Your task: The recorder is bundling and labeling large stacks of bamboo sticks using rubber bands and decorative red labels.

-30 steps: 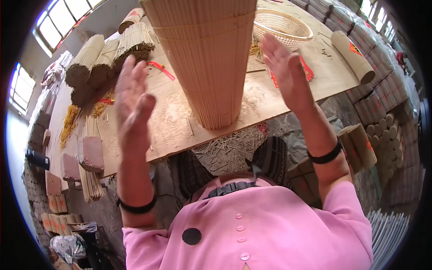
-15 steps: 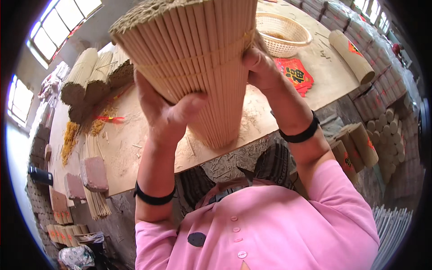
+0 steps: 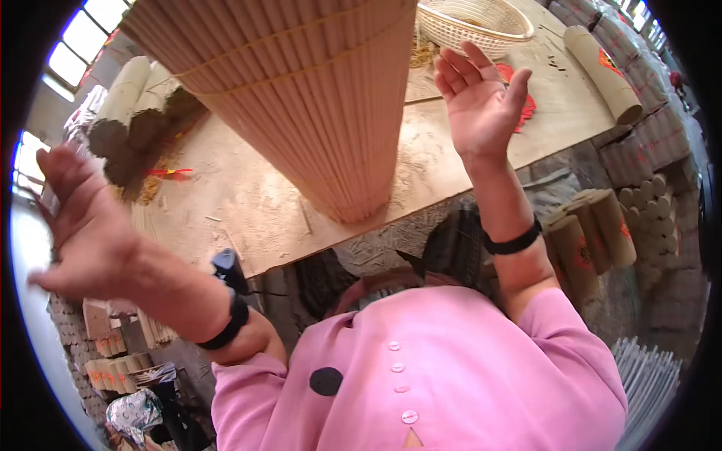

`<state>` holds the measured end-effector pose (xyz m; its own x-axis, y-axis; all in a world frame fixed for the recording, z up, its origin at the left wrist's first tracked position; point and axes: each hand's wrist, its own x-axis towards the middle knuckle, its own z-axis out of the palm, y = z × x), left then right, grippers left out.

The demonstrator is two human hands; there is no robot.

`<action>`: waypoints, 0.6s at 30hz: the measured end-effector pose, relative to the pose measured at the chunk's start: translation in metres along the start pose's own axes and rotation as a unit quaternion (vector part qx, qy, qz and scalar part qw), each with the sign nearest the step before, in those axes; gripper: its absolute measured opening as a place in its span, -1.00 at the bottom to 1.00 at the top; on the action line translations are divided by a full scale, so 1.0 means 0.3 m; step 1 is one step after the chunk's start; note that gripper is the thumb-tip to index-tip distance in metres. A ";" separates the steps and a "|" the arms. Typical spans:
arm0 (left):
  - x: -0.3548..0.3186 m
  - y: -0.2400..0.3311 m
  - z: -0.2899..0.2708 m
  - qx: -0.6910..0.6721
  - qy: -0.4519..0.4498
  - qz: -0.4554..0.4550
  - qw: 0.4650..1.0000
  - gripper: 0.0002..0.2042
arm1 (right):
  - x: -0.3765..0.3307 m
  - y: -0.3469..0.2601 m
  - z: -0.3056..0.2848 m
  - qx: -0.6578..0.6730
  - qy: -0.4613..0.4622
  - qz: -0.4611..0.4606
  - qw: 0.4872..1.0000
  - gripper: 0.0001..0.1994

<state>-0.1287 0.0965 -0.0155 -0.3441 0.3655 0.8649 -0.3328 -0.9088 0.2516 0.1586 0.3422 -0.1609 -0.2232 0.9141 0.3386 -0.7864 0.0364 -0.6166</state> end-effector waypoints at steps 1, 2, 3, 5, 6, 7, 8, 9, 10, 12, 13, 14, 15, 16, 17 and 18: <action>-0.015 -0.042 -0.018 -0.030 0.110 -0.036 0.993 -0.02 | -0.002 -0.006 0.011 0.012 -0.003 0.005 1.000 -0.08; -0.021 -0.038 -0.036 -0.081 0.104 -0.048 0.990 -0.03 | -0.024 -0.031 0.054 0.010 -0.009 0.010 1.000 -0.09; -0.019 -0.038 -0.063 -0.133 0.099 -0.063 0.984 -0.03 | -0.045 -0.040 0.065 0.007 -0.013 0.013 1.000 -0.10; 0.000 -0.086 -0.077 -0.195 0.081 -0.047 0.976 -0.07 | -0.056 -0.066 0.010 0.167 -0.114 0.072 0.977 -0.17; 0.011 -0.092 -0.092 -0.175 0.063 -0.076 0.980 -0.06 | -0.082 -0.063 0.024 0.166 -0.079 0.082 0.980 -0.18; 0.012 -0.108 -0.102 -0.161 0.047 -0.104 0.980 -0.05 | -0.100 -0.070 0.027 0.159 -0.042 0.090 0.982 -0.18; 0.006 -0.195 0.052 0.197 0.226 -0.055 0.952 -0.08 | -0.104 -0.067 0.084 0.156 0.045 0.091 0.982 -0.18; -0.003 -0.202 0.086 0.181 0.227 -0.057 0.955 -0.08 | -0.105 -0.076 0.125 0.151 0.133 0.084 0.976 -0.18; -0.017 -0.205 0.103 0.220 0.227 -0.076 0.946 -0.09 | -0.085 -0.094 0.090 0.307 -0.090 0.141 0.937 -0.18; -0.016 -0.097 -0.058 -0.116 0.026 -0.153 0.981 -0.16 | -0.007 -0.132 0.113 0.336 -0.143 0.122 0.923 -0.14; -0.013 -0.092 -0.077 -0.111 -0.020 -0.129 0.985 -0.17 | 0.021 -0.137 0.138 0.343 -0.203 0.104 0.911 -0.12; -0.004 -0.122 0.048 0.132 0.095 -0.064 0.985 -0.17 | 0.026 -0.148 0.242 0.314 -0.106 0.069 0.941 -0.18; -0.009 -0.188 0.175 0.359 0.204 -0.003 0.911 -0.18 | 0.030 -0.173 0.302 0.278 -0.005 0.024 0.960 -0.23; -0.022 -0.224 0.224 0.346 0.203 -0.003 0.916 -0.18 | 0.067 -0.195 0.284 0.314 -0.028 0.045 0.948 -0.29; -0.026 -0.246 0.252 0.366 0.221 0.007 0.904 -0.18 | 0.079 -0.201 0.284 0.319 -0.054 0.033 0.946 -0.28; -0.022 -0.257 0.268 0.388 0.239 0.018 0.890 -0.18 | 0.110 -0.195 0.265 0.322 -0.169 0.010 0.932 -0.29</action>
<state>-0.0303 0.1479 -0.0057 -0.7386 0.2091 0.6408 0.3280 -0.7190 0.6127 0.1514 0.3381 -0.0571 -0.3244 0.7284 0.6035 -0.9384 -0.3283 -0.1081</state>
